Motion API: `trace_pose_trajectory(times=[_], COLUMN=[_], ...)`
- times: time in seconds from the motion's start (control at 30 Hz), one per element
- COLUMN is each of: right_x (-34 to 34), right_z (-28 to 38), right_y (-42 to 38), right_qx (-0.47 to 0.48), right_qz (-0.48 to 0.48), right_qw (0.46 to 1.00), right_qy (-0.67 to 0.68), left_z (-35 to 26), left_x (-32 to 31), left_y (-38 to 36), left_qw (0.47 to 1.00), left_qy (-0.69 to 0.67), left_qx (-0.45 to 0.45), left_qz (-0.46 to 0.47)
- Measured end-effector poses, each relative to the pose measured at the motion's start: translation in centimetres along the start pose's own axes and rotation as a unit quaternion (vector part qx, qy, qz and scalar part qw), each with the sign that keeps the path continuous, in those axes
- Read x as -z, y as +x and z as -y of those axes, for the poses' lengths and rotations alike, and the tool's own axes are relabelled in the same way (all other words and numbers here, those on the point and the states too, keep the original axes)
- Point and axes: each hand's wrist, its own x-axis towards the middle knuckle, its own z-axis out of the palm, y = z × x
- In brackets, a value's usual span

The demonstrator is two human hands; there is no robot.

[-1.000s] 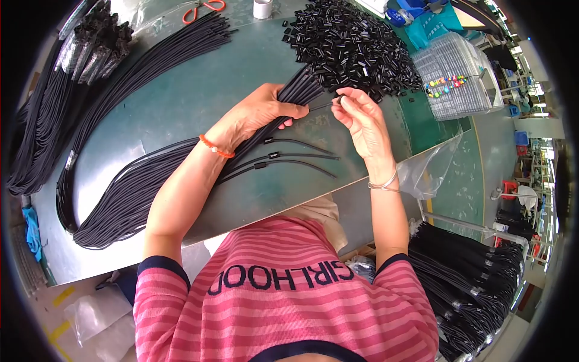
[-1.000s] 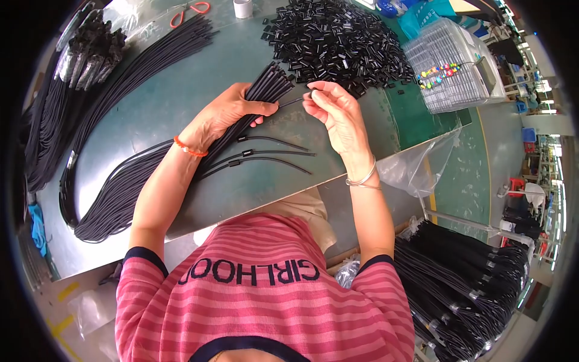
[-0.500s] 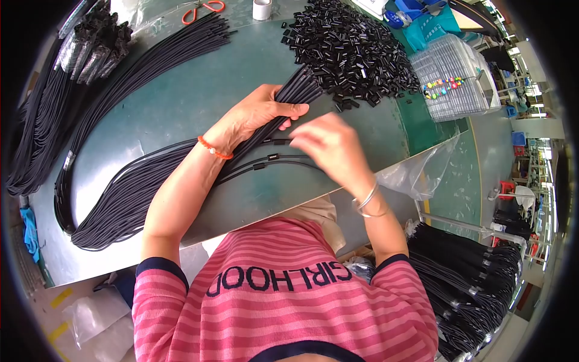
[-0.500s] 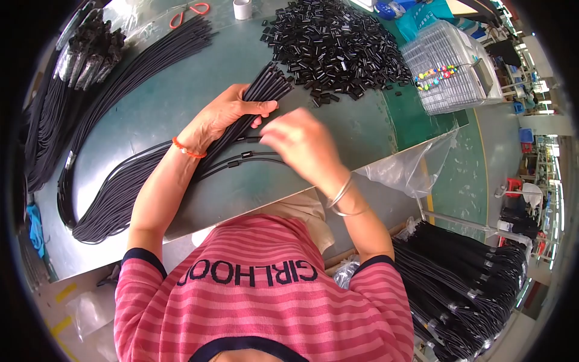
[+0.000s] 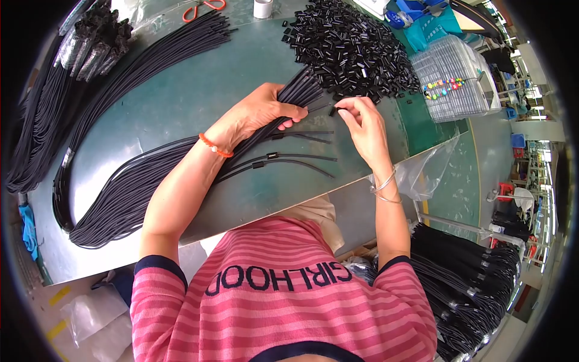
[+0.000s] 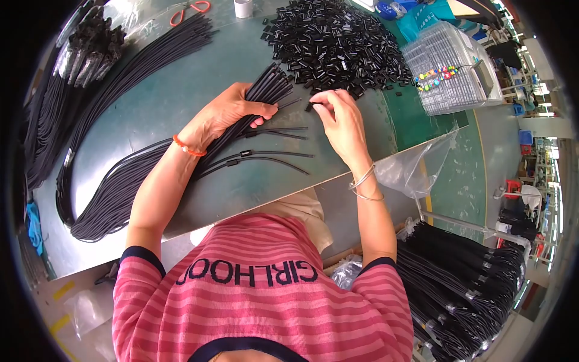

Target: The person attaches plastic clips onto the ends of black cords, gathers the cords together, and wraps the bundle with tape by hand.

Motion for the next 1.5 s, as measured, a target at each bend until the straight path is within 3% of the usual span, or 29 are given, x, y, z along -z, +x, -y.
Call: trace_pose_trajectory(times=[0.07,0.23,0.3,0.33,0.5,0.6,0.77,0.9,0.93,1.0,1.13,1.3,1.37,1.4,1.5], right_x=[-0.2,0.4,0.5,0.4,-2.4,-0.3,0.0,-0.5,-0.5,-0.5,0.1,-0.9,-2.4,-2.2,-1.0], right_z=[0.8,2.0,3.3,3.8,6.1,3.4,0.8,0.5,0.4,0.3,0.8,4.5,6.3,6.4,6.2], right_y=[0.0,1.0,1.1,0.9,-1.3,-0.2,-0.6,0.1,0.1,0.2,0.9,0.2,-0.9,-1.0,-1.1], right_qx=[-0.111,-0.103,0.081,0.171,0.223,0.158,0.199,0.115,0.046,-0.093,-0.101,0.008,0.235,0.235,0.083], right_qz=[0.045,0.086,0.071,0.061,0.174,-0.001,0.018,0.002,0.028,0.080,0.099,0.108,0.060,0.060,0.071], right_qw=[0.971,0.944,0.991,0.983,0.959,0.979,0.959,0.989,0.998,0.959,0.930,0.981,0.969,0.969,0.994], right_qy=[0.208,0.301,0.083,-0.029,-0.026,-0.132,-0.199,-0.088,0.028,0.256,0.338,0.164,-0.053,-0.054,-0.003], left_z=[0.1,0.0,0.1,0.1,-0.2,-0.3,-0.2,-0.1,-0.2,-0.2,-0.1,0.5,0.4,0.2,-0.4], left_x=[0.0,0.1,0.0,0.0,0.0,0.0,0.0,-0.1,-0.1,-0.1,0.1,0.2,0.1,0.0,-0.1], left_y=[-0.1,-0.1,-0.2,-0.2,-0.4,-0.5,0.0,-0.2,-0.2,-0.2,0.0,0.2,0.2,0.0,-0.5], left_qw=[1.000,1.000,1.000,1.000,0.999,0.999,1.000,1.000,1.000,1.000,1.000,1.000,0.999,0.999,0.999], left_qy=[0.000,0.003,0.002,-0.013,-0.042,-0.038,-0.014,-0.004,-0.002,0.001,0.009,-0.016,-0.033,-0.037,-0.046], left_qx=[0.000,-0.007,-0.007,-0.006,0.003,0.012,0.019,0.009,0.005,0.006,0.002,-0.018,-0.025,-0.014,0.008], left_qz=[0.003,0.001,-0.003,-0.012,-0.019,-0.018,-0.016,-0.015,-0.016,-0.018,-0.018,-0.003,0.002,0.000,-0.007])
